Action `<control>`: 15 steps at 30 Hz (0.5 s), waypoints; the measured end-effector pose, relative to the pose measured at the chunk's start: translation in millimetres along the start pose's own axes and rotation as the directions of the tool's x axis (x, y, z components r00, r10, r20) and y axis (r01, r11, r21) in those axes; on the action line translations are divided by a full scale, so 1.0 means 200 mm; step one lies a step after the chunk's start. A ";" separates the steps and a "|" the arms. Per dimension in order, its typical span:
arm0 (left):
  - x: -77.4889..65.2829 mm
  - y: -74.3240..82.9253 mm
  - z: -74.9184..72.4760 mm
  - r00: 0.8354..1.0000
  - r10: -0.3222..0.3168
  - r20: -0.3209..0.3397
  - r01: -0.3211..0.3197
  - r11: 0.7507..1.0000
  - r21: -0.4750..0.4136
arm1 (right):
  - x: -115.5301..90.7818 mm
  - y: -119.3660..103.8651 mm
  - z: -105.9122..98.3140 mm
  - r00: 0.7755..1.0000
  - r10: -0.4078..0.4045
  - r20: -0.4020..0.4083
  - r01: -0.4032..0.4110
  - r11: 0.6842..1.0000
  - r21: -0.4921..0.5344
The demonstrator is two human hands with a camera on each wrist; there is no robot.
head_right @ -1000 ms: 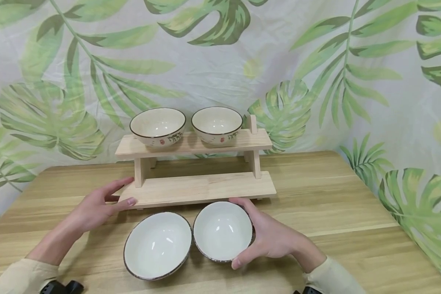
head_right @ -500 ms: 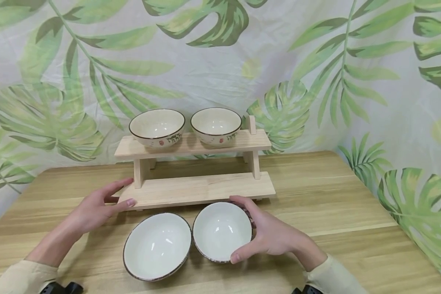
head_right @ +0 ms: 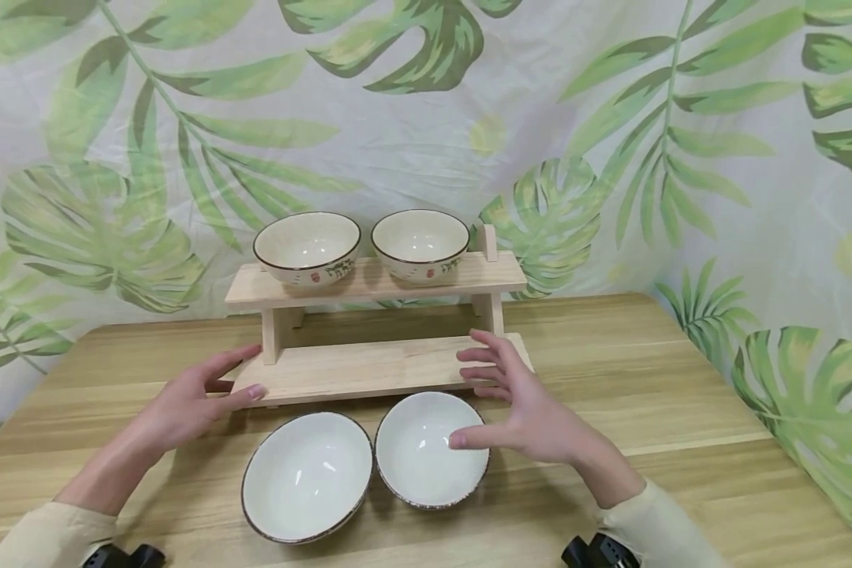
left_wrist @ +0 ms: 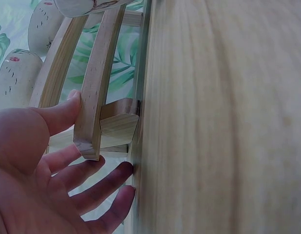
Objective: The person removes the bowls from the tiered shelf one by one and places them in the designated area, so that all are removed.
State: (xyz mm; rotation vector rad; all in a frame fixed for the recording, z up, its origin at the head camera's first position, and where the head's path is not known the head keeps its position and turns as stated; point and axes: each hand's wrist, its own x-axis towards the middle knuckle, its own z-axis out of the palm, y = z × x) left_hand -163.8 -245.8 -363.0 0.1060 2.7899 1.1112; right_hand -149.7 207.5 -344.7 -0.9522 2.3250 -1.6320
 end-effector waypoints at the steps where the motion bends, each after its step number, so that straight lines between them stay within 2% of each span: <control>1: 0.00 0.00 0.00 1.000 0.001 -0.001 -0.001 1.000 0.002 | 0.01 -0.01 -0.01 1.000 -0.003 -0.018 0.003 1.000 -0.002; 15: -0.01 -0.01 0.00 1.000 0.003 -0.007 -0.003 1.000 0.013 | 0.13 -0.07 -0.06 0.980 0.025 -0.199 -0.018 0.999 0.035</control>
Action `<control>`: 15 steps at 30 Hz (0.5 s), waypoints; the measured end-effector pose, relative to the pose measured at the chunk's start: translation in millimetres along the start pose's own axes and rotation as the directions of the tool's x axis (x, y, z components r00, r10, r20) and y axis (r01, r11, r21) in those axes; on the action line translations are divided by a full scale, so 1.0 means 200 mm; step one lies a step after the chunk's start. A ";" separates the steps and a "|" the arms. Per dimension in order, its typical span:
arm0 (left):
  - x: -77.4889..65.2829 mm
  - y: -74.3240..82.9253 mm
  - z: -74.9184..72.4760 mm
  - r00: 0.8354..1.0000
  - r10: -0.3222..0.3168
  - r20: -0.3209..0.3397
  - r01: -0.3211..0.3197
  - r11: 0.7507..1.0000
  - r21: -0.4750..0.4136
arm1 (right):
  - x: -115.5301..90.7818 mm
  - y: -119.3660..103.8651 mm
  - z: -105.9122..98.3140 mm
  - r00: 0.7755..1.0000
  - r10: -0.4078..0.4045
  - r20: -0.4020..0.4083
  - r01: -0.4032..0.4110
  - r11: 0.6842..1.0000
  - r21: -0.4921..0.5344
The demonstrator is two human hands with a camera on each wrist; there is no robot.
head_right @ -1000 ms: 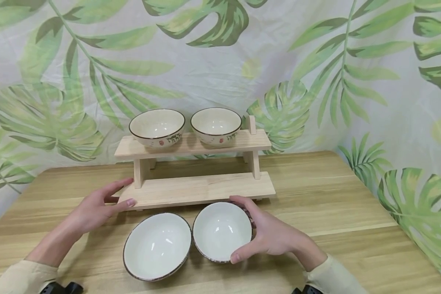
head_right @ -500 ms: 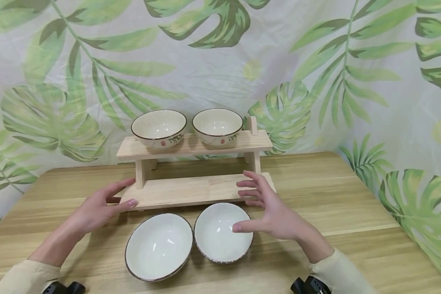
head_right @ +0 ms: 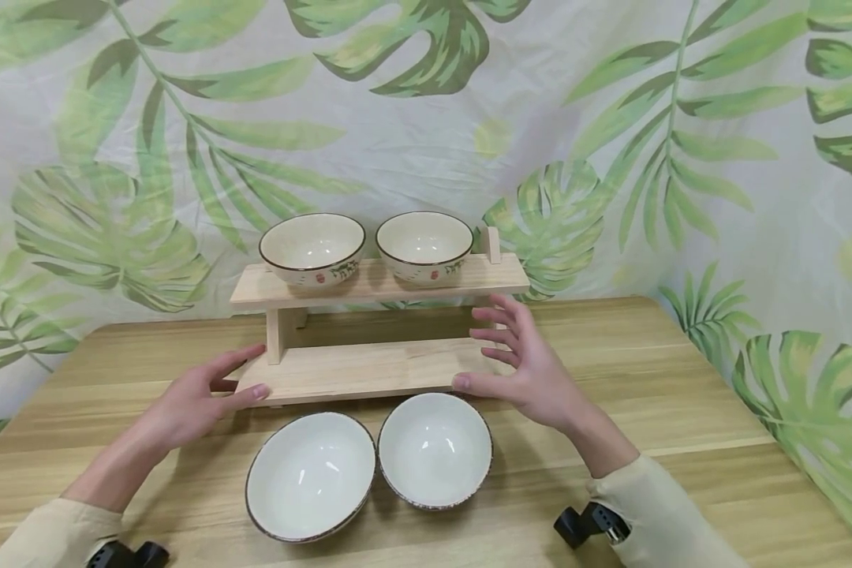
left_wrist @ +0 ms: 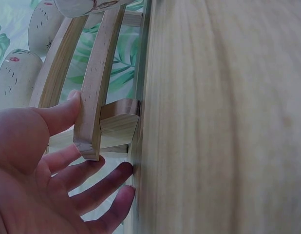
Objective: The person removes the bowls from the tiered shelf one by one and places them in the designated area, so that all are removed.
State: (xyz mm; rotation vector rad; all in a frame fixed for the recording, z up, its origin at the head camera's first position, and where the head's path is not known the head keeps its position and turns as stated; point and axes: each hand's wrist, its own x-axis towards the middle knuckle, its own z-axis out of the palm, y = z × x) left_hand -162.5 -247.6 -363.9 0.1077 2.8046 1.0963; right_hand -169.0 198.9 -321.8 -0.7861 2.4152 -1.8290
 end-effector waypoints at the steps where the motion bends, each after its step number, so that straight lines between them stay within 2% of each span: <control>1: 0.00 0.00 0.00 1.000 0.001 0.001 -0.001 1.000 0.000 | 0.01 0.00 0.00 1.000 0.007 -0.010 -0.007 1.000 0.004; 15: 0.00 0.00 0.01 1.000 -0.009 0.003 0.009 1.000 0.004 | 0.11 -0.04 -0.02 0.994 0.048 -0.097 -0.037 0.993 0.112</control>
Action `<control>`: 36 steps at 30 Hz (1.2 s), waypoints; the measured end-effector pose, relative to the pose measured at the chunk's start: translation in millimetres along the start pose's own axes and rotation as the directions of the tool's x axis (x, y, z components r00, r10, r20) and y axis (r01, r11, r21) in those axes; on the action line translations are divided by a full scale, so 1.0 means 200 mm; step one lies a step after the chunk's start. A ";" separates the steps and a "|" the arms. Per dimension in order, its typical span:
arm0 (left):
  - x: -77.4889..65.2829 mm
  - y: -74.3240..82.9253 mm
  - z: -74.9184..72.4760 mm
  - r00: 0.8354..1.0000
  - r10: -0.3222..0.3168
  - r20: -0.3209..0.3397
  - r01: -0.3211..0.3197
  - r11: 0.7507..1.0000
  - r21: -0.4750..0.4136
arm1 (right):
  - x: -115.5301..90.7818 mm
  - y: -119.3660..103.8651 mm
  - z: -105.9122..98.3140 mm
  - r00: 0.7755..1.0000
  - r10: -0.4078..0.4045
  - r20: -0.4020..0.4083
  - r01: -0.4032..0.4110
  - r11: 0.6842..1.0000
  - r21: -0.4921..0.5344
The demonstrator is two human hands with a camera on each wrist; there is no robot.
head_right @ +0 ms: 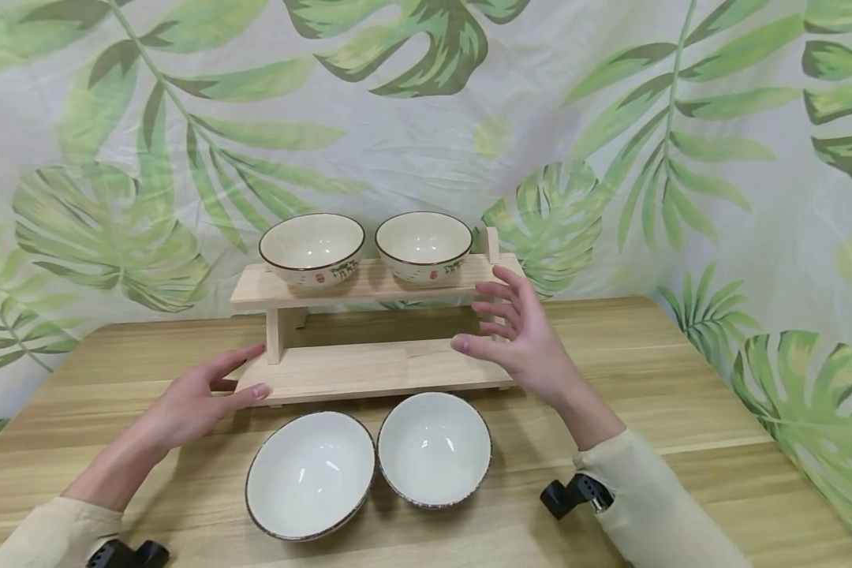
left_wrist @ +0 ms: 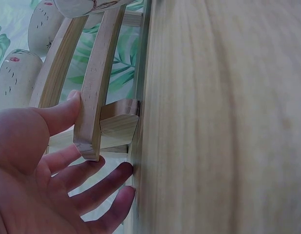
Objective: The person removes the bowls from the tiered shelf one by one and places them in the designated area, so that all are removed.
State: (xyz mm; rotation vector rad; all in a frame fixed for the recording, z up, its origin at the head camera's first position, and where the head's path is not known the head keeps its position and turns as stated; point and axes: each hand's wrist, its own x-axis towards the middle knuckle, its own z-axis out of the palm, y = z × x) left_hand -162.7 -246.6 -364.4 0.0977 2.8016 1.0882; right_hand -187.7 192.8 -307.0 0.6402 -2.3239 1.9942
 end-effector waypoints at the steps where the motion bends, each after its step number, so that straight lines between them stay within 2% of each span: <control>1: 0.00 0.00 0.00 1.000 -0.001 -0.001 0.001 1.000 0.000 | 0.01 -0.01 0.00 1.000 0.006 -0.002 -0.006 1.000 -0.002; 20: 0.00 0.00 0.00 1.000 -0.002 -0.001 0.002 1.000 0.000 | 0.20 -0.08 -0.01 0.995 0.093 -0.048 -0.093 0.996 -0.005; 36: 0.00 0.00 0.00 1.000 0.008 -0.006 -0.008 1.000 -0.003 | 0.39 -0.07 0.00 0.990 0.139 -0.024 -0.140 0.989 -0.057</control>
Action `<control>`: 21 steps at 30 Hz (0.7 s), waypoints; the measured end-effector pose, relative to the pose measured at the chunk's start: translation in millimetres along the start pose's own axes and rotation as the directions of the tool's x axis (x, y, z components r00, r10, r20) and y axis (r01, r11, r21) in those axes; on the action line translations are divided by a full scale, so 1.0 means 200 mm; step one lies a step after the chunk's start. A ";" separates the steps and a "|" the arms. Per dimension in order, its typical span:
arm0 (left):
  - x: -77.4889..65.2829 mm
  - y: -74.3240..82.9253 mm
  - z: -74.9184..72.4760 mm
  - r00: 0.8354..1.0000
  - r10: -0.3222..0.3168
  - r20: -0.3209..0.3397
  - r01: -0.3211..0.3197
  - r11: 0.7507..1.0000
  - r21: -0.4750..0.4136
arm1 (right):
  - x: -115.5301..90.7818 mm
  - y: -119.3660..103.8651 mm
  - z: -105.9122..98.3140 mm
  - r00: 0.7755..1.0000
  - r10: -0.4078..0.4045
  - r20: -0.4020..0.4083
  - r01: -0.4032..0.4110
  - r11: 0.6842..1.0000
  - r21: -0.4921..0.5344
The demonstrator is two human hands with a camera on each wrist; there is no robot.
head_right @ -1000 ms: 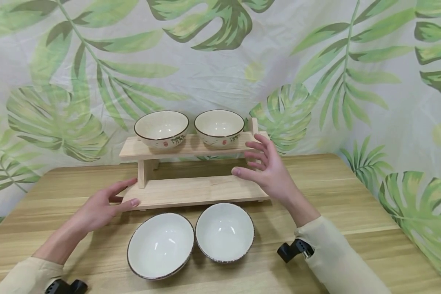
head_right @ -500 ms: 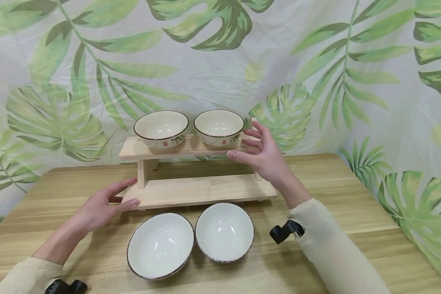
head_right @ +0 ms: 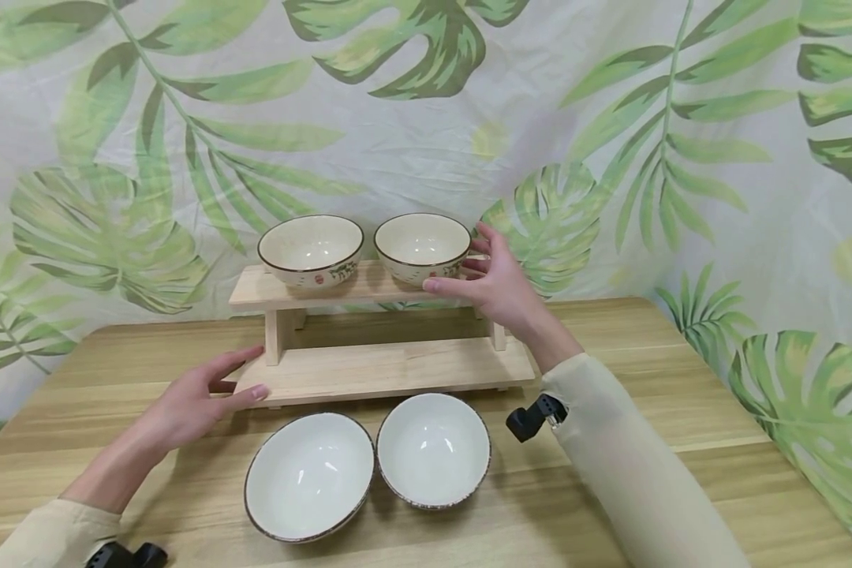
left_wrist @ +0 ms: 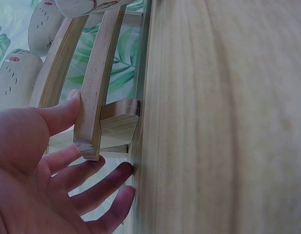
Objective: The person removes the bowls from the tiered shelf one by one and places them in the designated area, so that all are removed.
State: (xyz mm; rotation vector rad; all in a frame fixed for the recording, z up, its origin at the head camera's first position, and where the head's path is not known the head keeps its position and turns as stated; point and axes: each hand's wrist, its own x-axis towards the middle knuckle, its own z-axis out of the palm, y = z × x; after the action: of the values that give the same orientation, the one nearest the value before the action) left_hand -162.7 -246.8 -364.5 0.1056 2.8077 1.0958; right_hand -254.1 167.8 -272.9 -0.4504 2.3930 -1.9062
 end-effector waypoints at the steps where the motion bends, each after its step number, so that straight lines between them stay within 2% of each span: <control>1: 0.00 0.00 0.00 1.000 0.000 -0.001 0.000 1.000 0.000 | 0.01 0.00 0.00 1.000 0.001 0.008 -0.001 1.000 0.005; 7: 0.00 0.00 0.00 1.000 0.000 -0.002 0.000 1.000 -0.003 | 0.07 0.01 0.02 0.999 0.003 0.039 -0.002 1.000 -0.017; 21: 0.00 0.00 0.00 1.000 0.008 0.000 -0.008 1.000 -0.006 | 0.16 0.00 0.05 1.000 0.021 0.021 -0.021 1.000 -0.023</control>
State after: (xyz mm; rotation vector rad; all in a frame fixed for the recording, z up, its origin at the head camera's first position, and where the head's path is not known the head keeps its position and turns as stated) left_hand -162.7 -246.6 -364.1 0.1165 2.8063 1.1064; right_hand -282.0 150.6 -270.8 -0.4424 2.3989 -1.8582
